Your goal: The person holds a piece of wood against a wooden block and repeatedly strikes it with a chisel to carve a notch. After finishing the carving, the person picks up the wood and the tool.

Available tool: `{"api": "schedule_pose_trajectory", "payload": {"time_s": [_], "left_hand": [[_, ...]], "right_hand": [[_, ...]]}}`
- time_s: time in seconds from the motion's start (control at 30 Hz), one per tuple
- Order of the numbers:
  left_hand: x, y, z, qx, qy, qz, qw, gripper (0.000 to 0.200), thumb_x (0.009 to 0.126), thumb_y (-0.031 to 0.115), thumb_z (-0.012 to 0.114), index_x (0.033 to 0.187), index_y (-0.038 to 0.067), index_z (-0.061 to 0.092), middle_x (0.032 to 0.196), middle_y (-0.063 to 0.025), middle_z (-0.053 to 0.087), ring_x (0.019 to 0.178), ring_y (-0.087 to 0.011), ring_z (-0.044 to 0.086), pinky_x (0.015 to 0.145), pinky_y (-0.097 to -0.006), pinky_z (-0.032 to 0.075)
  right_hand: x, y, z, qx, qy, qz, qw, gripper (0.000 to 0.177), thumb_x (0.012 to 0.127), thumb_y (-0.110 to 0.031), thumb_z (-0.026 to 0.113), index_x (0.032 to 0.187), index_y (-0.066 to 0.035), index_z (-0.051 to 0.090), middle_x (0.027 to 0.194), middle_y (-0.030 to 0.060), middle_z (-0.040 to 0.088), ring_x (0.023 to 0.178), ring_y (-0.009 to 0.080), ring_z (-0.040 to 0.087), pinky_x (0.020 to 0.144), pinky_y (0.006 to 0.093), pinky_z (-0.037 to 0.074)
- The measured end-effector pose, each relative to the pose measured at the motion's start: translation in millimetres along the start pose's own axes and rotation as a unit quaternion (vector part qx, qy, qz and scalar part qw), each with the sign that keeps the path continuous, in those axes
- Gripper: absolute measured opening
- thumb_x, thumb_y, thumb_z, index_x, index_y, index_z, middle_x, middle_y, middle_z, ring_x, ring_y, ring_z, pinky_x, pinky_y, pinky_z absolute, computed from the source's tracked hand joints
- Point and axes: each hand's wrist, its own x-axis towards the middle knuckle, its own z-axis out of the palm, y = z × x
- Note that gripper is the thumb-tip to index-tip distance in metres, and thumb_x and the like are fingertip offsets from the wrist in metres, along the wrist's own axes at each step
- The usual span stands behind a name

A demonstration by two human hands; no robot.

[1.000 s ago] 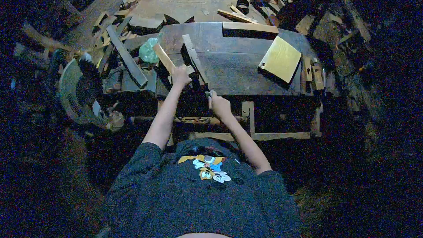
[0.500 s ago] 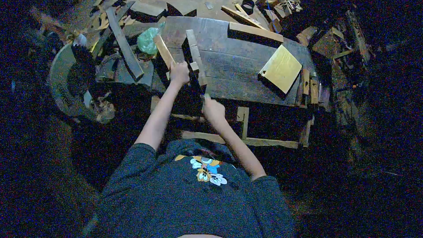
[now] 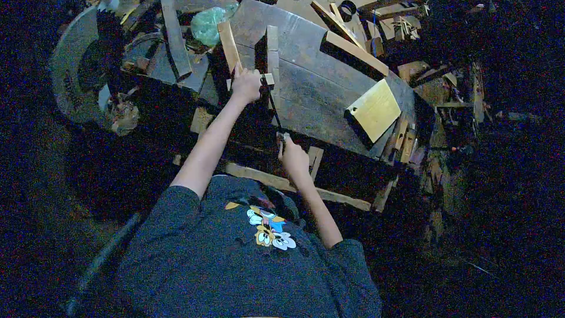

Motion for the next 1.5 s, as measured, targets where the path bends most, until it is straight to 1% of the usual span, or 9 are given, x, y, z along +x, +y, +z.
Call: {"api": "schedule_pose_trajectory", "payload": {"time_s": [0.2,0.43,0.57,0.67,0.8,1.0,1.1,1.33,1.5], "left_hand": [[5.3,-4.2,7.5,-0.016,-0.004,-0.022,1.000,0.027,0.057,0.019,0.056,0.076,0.002,0.048,0.073,-0.0114,0.053,0.080,-0.0242,0.047,0.088,-0.0420,0.018],[5.9,-1.5,-15.0,0.007,-0.091,-0.017,0.996,0.027,0.055,0.024,0.056,0.073,0.004,0.052,0.076,-0.0096,0.054,0.081,-0.0246,0.048,0.087,-0.0484,0.014],[14.2,-7.1,-22.5,0.034,-0.128,0.021,0.991,0.032,0.053,0.027,0.055,0.075,0.005,0.054,0.072,-0.0088,0.056,0.076,-0.0244,0.051,0.083,-0.0464,0.024],[31.1,-14.3,-17.6,0.005,-0.199,0.046,0.979,0.034,0.051,0.029,0.053,0.075,0.006,0.057,0.070,-0.0133,0.055,0.064,-0.0252,0.054,0.054,-0.0355,0.043],[41.6,-17.3,-21.8,-0.001,-0.267,0.093,0.959,0.036,0.051,0.031,0.052,0.073,0.004,0.057,0.071,-0.0141,0.055,0.066,-0.0259,0.054,0.058,-0.0368,0.042],[40.1,-23.1,0.5,-0.023,-0.232,0.055,0.971,0.035,0.049,0.029,0.054,0.070,0.002,0.057,0.071,-0.0127,0.056,0.071,-0.0258,0.053,0.077,-0.0484,0.029],[30.6,-16.4,-1.2,0.042,-0.224,0.069,0.971,0.032,0.049,0.030,0.056,0.067,0.004,0.057,0.071,-0.0118,0.056,0.074,-0.0262,0.053,0.081,-0.0596,-0.003],[30.3,-13.6,-11.1,0.069,-0.227,0.068,0.969,0.033,0.050,0.032,0.054,0.066,0.004,0.057,0.069,-0.0117,0.056,0.073,-0.0254,0.053,0.081,-0.0591,-0.001],[23.1,-11.0,-13.9,0.055,-0.216,0.064,0.973,0.031,0.051,0.030,0.053,0.066,0.003,0.056,0.066,-0.0119,0.056,0.071,-0.0244,0.054,0.083,-0.0577,0.001]], "right_hand": [[108.1,-47.7,15.5,0.024,0.101,-0.051,0.993,0.024,0.074,-0.025,0.036,0.079,-0.004,0.047,0.069,0.0196,0.052,0.064,0.0350,0.049,0.054,0.0422,0.039],[38.7,-2.7,26.7,0.053,0.082,-0.038,0.995,0.019,0.073,-0.022,0.040,0.082,-0.008,0.049,0.065,0.0191,0.051,0.060,0.0339,0.050,0.053,0.0415,0.040],[17.7,-4.4,29.2,0.035,0.052,-0.004,0.998,0.021,0.073,-0.022,0.039,0.088,-0.010,0.047,0.064,0.0183,0.052,0.058,0.0323,0.051,0.050,0.0401,0.040],[30.4,-14.9,28.4,0.044,0.073,-0.028,0.996,0.021,0.073,-0.022,0.040,0.089,-0.009,0.046,0.061,0.0183,0.051,0.056,0.0319,0.051,0.048,0.0399,0.040],[28.3,-0.1,19.5,0.039,0.118,-0.052,0.991,0.019,0.073,-0.022,0.039,0.086,-0.010,0.045,0.056,0.0172,0.050,0.053,0.0323,0.050,0.047,0.0403,0.040],[2.5,21.8,28.7,0.012,0.080,-0.043,0.996,0.023,0.072,-0.023,0.041,0.093,-0.013,0.043,0.058,0.0169,0.051,0.052,0.0317,0.051,0.046,0.0413,0.040],[47.0,0.9,31.8,0.006,0.117,-0.093,0.989,0.021,0.073,-0.024,0.040,0.088,-0.011,0.045,0.060,0.0177,0.052,0.054,0.0316,0.051,0.047,0.0415,0.040],[115.9,-41.4,23.4,0.043,0.130,-0.102,0.985,0.019,0.073,-0.021,0.038,0.074,-0.004,0.047,0.062,0.0191,0.052,0.057,0.0319,0.052,0.050,0.0412,0.041],[19.2,-13.9,14.7,0.017,0.035,-0.038,0.999,0.027,0.071,-0.016,0.039,0.096,-0.009,0.041,0.060,0.0179,0.052,0.056,0.0307,0.052,0.049,0.0399,0.040]]}}
